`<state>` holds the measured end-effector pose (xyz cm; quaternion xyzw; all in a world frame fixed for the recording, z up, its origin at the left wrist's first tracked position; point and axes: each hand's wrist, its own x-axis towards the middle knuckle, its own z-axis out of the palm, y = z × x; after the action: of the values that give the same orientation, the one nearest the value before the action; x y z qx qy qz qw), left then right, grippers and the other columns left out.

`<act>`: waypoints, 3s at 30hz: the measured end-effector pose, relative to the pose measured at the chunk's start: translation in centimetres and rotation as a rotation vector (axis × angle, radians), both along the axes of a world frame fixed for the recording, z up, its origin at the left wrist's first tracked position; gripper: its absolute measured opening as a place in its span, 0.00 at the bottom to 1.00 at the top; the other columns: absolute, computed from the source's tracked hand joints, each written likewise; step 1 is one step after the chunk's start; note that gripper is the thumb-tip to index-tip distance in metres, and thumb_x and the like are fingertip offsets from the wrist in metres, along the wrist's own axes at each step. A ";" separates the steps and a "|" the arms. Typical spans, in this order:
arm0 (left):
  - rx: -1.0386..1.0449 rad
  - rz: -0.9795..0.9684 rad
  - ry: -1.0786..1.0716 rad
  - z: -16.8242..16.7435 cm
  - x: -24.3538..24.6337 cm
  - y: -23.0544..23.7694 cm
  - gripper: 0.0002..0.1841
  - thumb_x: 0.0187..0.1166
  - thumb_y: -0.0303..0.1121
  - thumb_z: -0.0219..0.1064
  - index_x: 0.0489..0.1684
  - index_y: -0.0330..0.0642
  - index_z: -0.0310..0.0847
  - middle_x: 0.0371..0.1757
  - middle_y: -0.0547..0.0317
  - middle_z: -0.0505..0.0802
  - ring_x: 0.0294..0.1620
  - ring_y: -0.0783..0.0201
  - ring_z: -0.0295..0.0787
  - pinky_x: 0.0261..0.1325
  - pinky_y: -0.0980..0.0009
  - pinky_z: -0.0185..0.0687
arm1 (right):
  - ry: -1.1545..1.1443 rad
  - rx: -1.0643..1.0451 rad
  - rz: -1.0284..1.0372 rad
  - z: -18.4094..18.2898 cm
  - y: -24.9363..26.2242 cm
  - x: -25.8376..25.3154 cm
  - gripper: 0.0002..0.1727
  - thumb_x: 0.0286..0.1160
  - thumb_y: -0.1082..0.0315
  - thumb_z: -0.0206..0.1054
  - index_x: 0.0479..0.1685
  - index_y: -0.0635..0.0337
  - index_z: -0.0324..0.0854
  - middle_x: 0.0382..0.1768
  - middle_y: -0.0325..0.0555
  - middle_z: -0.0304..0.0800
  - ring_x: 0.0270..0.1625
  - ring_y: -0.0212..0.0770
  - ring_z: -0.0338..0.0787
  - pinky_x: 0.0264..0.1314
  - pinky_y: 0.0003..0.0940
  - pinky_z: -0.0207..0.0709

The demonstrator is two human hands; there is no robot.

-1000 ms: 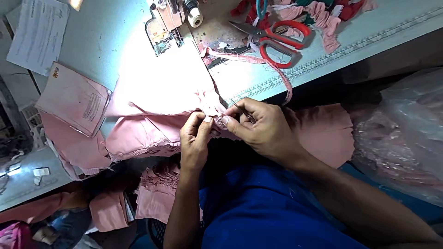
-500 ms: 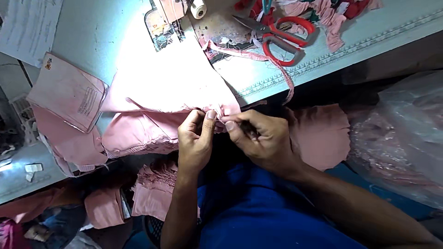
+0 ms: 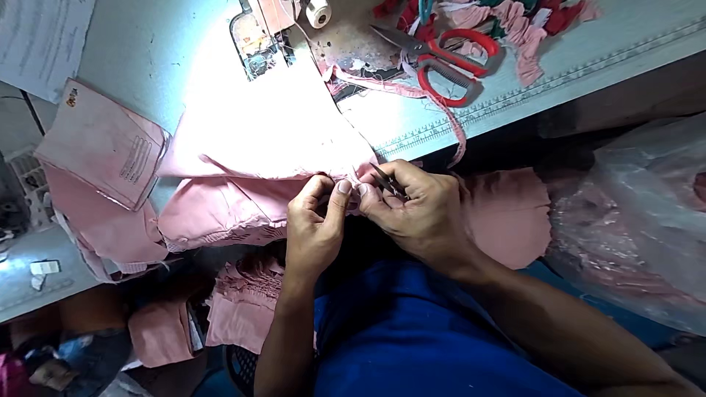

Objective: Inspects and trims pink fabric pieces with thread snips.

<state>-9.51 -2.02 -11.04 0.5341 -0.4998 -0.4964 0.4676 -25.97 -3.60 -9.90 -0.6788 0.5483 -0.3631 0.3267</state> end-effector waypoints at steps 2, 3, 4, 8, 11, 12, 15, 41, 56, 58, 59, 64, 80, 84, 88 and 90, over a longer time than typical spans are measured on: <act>-0.002 -0.020 -0.001 0.0 0.0 0.0 0.07 0.89 0.29 0.59 0.40 0.40 0.79 0.32 0.60 0.89 0.31 0.69 0.89 0.34 0.74 0.88 | -0.165 0.185 0.029 0.3 -0.5 -0.3 0.04 0.74 0.65 0.72 0.42 0.54 0.87 0.18 0.28 0.77 0.15 0.21 0.69 0.14 0.16 0.64; -0.007 -0.028 0.004 -0.1 0.0 0.0 0.07 0.89 0.29 0.59 0.40 0.39 0.79 0.32 0.60 0.89 0.32 0.69 0.89 0.35 0.73 0.89 | -0.236 0.258 0.039 0.5 -0.8 -0.5 0.03 0.74 0.67 0.71 0.41 0.54 0.87 0.16 0.29 0.77 0.12 0.22 0.70 0.11 0.17 0.64; -0.011 -0.030 0.015 -0.1 0.0 -0.1 0.07 0.89 0.29 0.59 0.40 0.39 0.79 0.32 0.59 0.89 0.32 0.68 0.89 0.36 0.73 0.89 | -0.274 0.295 0.041 0.6 -1.0 -0.5 0.02 0.75 0.67 0.70 0.40 0.54 0.87 0.15 0.31 0.77 0.12 0.24 0.70 0.10 0.18 0.64; 0.005 -0.005 0.053 0.2 -0.2 -0.2 0.06 0.87 0.31 0.63 0.42 0.39 0.82 0.34 0.61 0.90 0.32 0.70 0.89 0.36 0.74 0.89 | -0.160 0.165 -0.006 0.5 -0.7 -0.2 0.04 0.73 0.65 0.72 0.41 0.54 0.88 0.18 0.28 0.77 0.15 0.20 0.68 0.14 0.16 0.62; 0.015 0.019 0.019 0.2 -0.2 -0.3 0.04 0.83 0.31 0.69 0.41 0.40 0.83 0.34 0.60 0.92 0.33 0.69 0.90 0.35 0.73 0.89 | -0.069 0.074 -0.013 0.3 -0.3 0.0 0.06 0.73 0.63 0.74 0.40 0.55 0.88 0.21 0.29 0.80 0.18 0.18 0.71 0.18 0.15 0.64; 0.013 0.014 0.015 0.2 -0.1 -0.3 0.04 0.84 0.30 0.68 0.41 0.39 0.83 0.33 0.59 0.91 0.32 0.68 0.90 0.35 0.73 0.89 | -0.059 0.065 -0.008 0.2 -0.3 0.0 0.06 0.72 0.63 0.73 0.39 0.56 0.88 0.21 0.29 0.80 0.19 0.18 0.71 0.19 0.15 0.64; 0.002 -0.019 0.014 0.0 0.0 -0.2 0.04 0.85 0.28 0.66 0.40 0.38 0.82 0.32 0.59 0.90 0.30 0.68 0.89 0.33 0.73 0.89 | -0.168 0.167 0.024 0.3 -0.7 -0.3 0.04 0.72 0.66 0.73 0.39 0.55 0.87 0.19 0.29 0.78 0.15 0.20 0.70 0.14 0.15 0.64; -0.110 -0.028 0.045 -0.4 0.2 -0.1 0.03 0.81 0.23 0.68 0.44 0.34 0.85 0.39 0.57 0.92 0.38 0.67 0.91 0.42 0.70 0.93 | -0.501 0.412 0.069 0.4 -1.7 -0.3 0.03 0.74 0.74 0.66 0.35 0.58 0.83 0.15 0.36 0.74 0.11 0.25 0.69 0.10 0.18 0.64; -0.071 -0.004 -0.031 0.2 0.4 -0.2 0.03 0.81 0.25 0.69 0.44 0.35 0.87 0.37 0.59 0.93 0.35 0.69 0.91 0.39 0.72 0.92 | -0.118 0.100 0.034 0.7 -0.3 -0.7 0.13 0.76 0.63 0.70 0.56 0.57 0.86 0.23 0.28 0.77 0.19 0.19 0.70 0.18 0.15 0.65; -0.064 0.000 -0.044 0.3 0.4 -0.3 0.03 0.82 0.26 0.69 0.43 0.36 0.87 0.36 0.60 0.92 0.34 0.70 0.90 0.37 0.74 0.90 | -0.194 0.110 0.089 1.4 0.2 -0.9 0.13 0.79 0.61 0.67 0.56 0.57 0.82 0.23 0.27 0.76 0.19 0.18 0.70 0.18 0.14 0.65; -0.059 0.000 -0.044 0.4 0.4 -0.3 0.03 0.83 0.27 0.68 0.43 0.36 0.86 0.36 0.60 0.92 0.34 0.70 0.91 0.37 0.73 0.91 | -0.245 0.183 0.134 1.8 0.4 -1.1 0.11 0.83 0.57 0.63 0.54 0.53 0.80 0.22 0.26 0.76 0.19 0.18 0.71 0.17 0.14 0.66; -0.054 0.006 -0.051 0.6 0.1 -0.3 0.04 0.82 0.28 0.69 0.44 0.37 0.86 0.38 0.59 0.93 0.36 0.67 0.93 0.39 0.70 0.93 | -0.119 0.419 0.185 2.4 0.7 -1.8 0.13 0.91 0.54 0.51 0.44 0.45 0.79 0.16 0.25 0.69 0.16 0.22 0.68 0.16 0.19 0.59; -0.087 0.046 -0.196 0.2 -0.9 0.1 0.05 0.83 0.30 0.69 0.44 0.38 0.87 0.38 0.61 0.93 0.36 0.70 0.93 0.38 0.72 0.93 | 0.133 0.372 0.085 2.2 0.6 -1.3 0.11 0.86 0.51 0.56 0.40 0.44 0.76 0.13 0.24 0.67 0.13 0.22 0.65 0.14 0.22 0.57; -0.102 0.025 -0.226 0.1 -0.6 0.0 0.05 0.84 0.30 0.68 0.44 0.38 0.87 0.37 0.61 0.93 0.35 0.71 0.92 0.37 0.73 0.92 | 0.100 0.415 0.106 2.3 0.1 -1.3 0.11 0.87 0.52 0.56 0.38 0.44 0.76 0.13 0.26 0.68 0.13 0.23 0.66 0.14 0.22 0.58; -0.107 0.013 -0.268 0.2 -0.5 -0.1 0.06 0.84 0.30 0.67 0.44 0.38 0.87 0.36 0.62 0.92 0.34 0.72 0.91 0.36 0.74 0.91 | 0.002 0.476 0.099 1.8 -0.4 -1.3 0.12 0.87 0.53 0.58 0.36 0.44 0.78 0.15 0.28 0.71 0.15 0.25 0.70 0.16 0.22 0.60; -0.119 0.008 -0.296 0.2 -0.4 -0.3 0.06 0.85 0.30 0.66 0.44 0.38 0.87 0.36 0.62 0.92 0.35 0.73 0.90 0.36 0.75 0.90 | -0.038 0.486 0.080 1.4 -0.5 -1.2 0.12 0.87 0.54 0.59 0.35 0.46 0.77 0.15 0.30 0.72 0.15 0.26 0.70 0.16 0.23 0.60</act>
<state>-9.93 -2.29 -10.89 0.5746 -0.5898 -0.3798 0.4216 -27.16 -4.11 -8.48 -0.5945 0.5861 -0.2198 0.5048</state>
